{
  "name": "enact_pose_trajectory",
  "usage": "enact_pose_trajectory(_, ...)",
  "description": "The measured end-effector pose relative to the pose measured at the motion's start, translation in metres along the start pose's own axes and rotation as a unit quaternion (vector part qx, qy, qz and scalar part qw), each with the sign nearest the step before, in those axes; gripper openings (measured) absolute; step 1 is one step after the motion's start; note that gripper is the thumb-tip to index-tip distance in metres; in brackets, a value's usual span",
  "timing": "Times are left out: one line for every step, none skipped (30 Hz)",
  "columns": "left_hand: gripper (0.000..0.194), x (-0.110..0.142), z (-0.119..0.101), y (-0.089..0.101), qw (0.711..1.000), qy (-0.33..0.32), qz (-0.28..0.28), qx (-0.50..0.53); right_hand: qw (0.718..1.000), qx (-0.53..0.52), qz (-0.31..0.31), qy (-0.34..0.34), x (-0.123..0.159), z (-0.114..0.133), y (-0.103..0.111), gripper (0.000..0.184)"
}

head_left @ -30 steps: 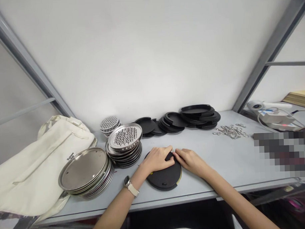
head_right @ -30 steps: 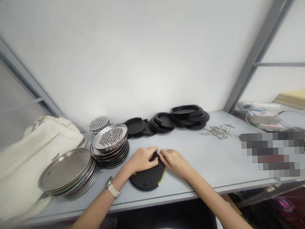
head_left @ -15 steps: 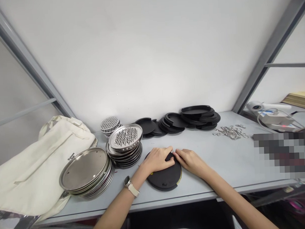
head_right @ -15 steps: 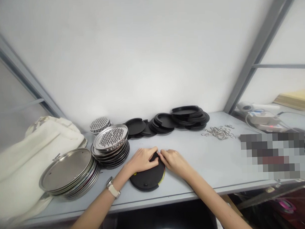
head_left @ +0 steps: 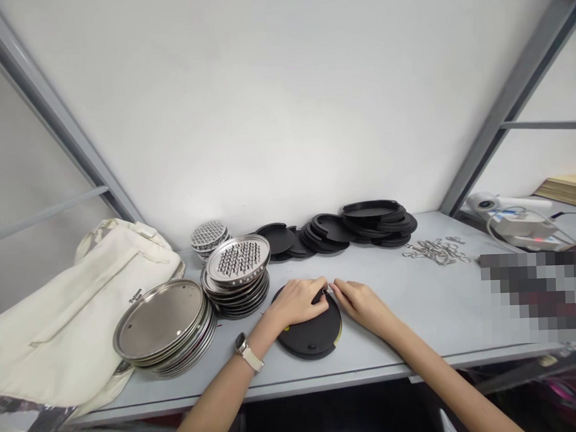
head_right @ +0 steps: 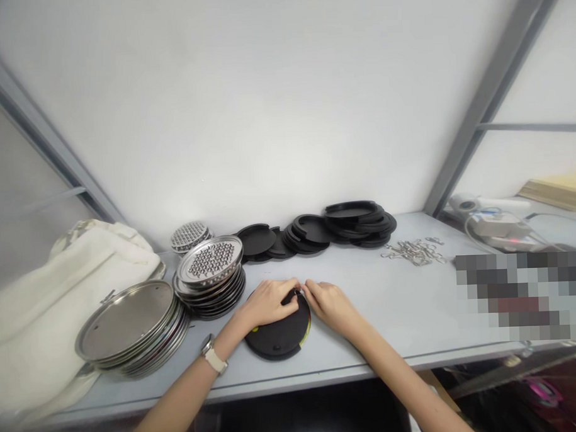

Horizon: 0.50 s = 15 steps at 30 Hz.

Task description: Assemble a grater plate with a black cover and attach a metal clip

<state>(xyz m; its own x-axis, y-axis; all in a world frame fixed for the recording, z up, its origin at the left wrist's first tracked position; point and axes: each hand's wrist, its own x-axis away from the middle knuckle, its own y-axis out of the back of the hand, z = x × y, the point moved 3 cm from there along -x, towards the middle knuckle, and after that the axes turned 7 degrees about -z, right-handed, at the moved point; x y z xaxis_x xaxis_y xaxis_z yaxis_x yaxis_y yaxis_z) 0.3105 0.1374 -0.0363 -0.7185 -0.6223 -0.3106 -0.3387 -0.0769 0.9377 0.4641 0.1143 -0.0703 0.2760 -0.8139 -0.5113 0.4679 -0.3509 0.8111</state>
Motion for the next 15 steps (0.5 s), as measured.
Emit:
enact_pose_trajectory(0.015,0.0000,0.0003,-0.0005,1.000,0.005,0.002,-0.002,1.000,0.000,0.003,-0.001,0.0001,0.0005,-0.0003,0.030)
enact_pose_trajectory(0.015,-0.0001,0.0005,-0.0011,1.000,0.009,0.005,-0.004,1.000,0.000,0.007,-0.003,0.0002,0.0009,-0.0004,0.029)
enact_pose_trajectory(0.015,-0.0001,0.0006,-0.0016,1.000,0.011,0.008,-0.006,1.000,-0.001,0.011,-0.006,0.0004,0.0011,-0.0005,0.029)
enact_pose_trajectory(0.015,-0.0001,0.0007,-0.0021,1.000,0.012,0.009,-0.006,1.000,-0.004,0.017,-0.009,0.0006,0.0012,-0.0005,0.029)
enact_pose_trajectory(0.016,-0.0001,0.0007,-0.0024,1.000,0.013,0.008,-0.006,1.000,-0.009,0.022,-0.011,0.0008,0.0012,-0.0004,0.028)
enact_pose_trajectory(0.017,-0.0001,0.0008,-0.0026,1.000,0.014,0.007,-0.004,0.999,-0.013,0.027,-0.013,0.0011,0.0011,-0.0004,0.027)
enact_pose_trajectory(0.019,-0.0001,0.0010,-0.0027,1.000,0.017,0.005,-0.002,0.999,-0.018,0.032,-0.013,0.0014,0.0009,-0.0004,0.026)
enact_pose_trajectory(0.020,0.0000,0.0013,-0.0027,1.000,0.020,0.004,0.000,0.999,-0.023,0.037,-0.013,0.0016,0.0008,-0.0006,0.025)
enact_pose_trajectory(0.022,0.0001,0.0016,-0.0027,1.000,0.024,0.003,0.003,0.999,-0.028,0.040,-0.012,0.0018,0.0007,-0.0007,0.025)
enact_pose_trajectory(0.023,0.0002,0.0019,-0.0027,1.000,0.027,0.004,0.006,0.999,-0.031,0.041,-0.011,0.0019,0.0007,-0.0009,0.024)
enact_pose_trajectory(0.023,0.0002,0.0022,-0.0028,0.999,0.030,0.005,0.009,0.999,-0.034,0.041,-0.009,0.0019,0.0009,-0.0010,0.023)
enact_pose_trajectory(0.023,0.0003,0.0024,-0.0029,0.999,0.032,0.007,0.011,0.999,-0.035,0.041,-0.006,0.0019,0.0013,-0.0010,0.023)
enact_pose_trajectory(0.023,0.0003,0.0025,-0.0031,0.999,0.032,0.009,0.013,0.999,-0.035,0.041,-0.003,0.0019,0.0017,-0.0009,0.022)
enact_pose_trajectory(0.023,0.0003,0.0026,-0.0033,0.999,0.032,0.010,0.014,0.999,-0.034,0.041,0.000,0.0018,0.0023,-0.0007,0.021)
enact_pose_trajectory(0.023,0.0002,0.0028,-0.0035,0.999,0.031,0.010,0.015,0.999,-0.033,0.042,0.002,0.0016,0.0028,-0.0004,0.020)
